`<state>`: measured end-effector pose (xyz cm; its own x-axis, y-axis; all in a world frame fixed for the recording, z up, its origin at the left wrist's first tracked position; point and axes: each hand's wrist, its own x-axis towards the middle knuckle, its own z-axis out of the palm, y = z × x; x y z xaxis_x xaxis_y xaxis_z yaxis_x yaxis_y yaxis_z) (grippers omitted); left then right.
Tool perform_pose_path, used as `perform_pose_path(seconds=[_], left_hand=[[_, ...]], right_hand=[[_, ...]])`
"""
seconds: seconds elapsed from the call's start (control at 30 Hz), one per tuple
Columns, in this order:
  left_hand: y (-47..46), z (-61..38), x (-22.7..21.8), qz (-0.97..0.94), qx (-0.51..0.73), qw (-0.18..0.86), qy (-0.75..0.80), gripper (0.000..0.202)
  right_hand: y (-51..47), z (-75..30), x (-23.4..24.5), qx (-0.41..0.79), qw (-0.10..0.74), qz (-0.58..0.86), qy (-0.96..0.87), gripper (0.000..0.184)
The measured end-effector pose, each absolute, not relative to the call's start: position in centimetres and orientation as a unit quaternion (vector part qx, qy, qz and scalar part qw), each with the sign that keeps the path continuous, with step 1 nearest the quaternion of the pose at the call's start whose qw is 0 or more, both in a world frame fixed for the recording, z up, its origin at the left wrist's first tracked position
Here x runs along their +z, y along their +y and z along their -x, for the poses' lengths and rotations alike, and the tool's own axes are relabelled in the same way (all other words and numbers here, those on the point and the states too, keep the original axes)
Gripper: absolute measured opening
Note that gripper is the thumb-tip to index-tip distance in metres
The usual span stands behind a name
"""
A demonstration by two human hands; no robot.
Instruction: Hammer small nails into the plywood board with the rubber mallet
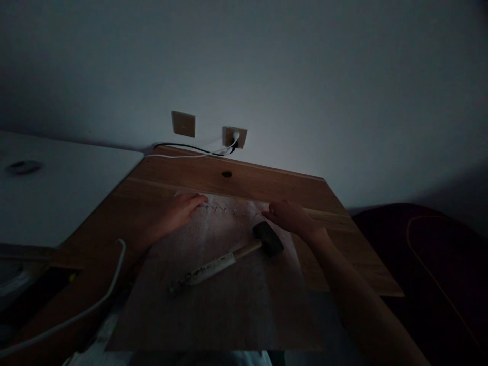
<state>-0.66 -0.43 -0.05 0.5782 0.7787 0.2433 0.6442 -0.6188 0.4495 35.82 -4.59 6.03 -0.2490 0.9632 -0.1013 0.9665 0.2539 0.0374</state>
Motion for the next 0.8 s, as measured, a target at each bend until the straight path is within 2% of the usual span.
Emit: perform_pose_path(seconds=[0.2,0.4,0.53,0.8], left_hand=[[0.7,1.2,1.2,-0.898,0.184,0.157,0.367,0.025],[1.4,0.3,1.3,-0.909,0.182,0.152,0.342,0.016],[1.2,-0.5,1.0,-0.916,0.174,0.142,0.333,0.019],[0.6,-1.1,1.1,-0.929,0.162,0.124,0.309,0.02]], right_hand=[[-4.7,-35.1,6.2,-0.028,0.081,-0.585,0.807,0.027],[-4.6,-34.9,7.8,-0.071,0.051,-0.563,0.822,0.026],[-3.9,-34.3,7.8,-0.115,0.042,-0.544,0.83,0.028],[-2.1,-33.5,7.4,-0.182,0.077,-0.527,0.827,0.022]])
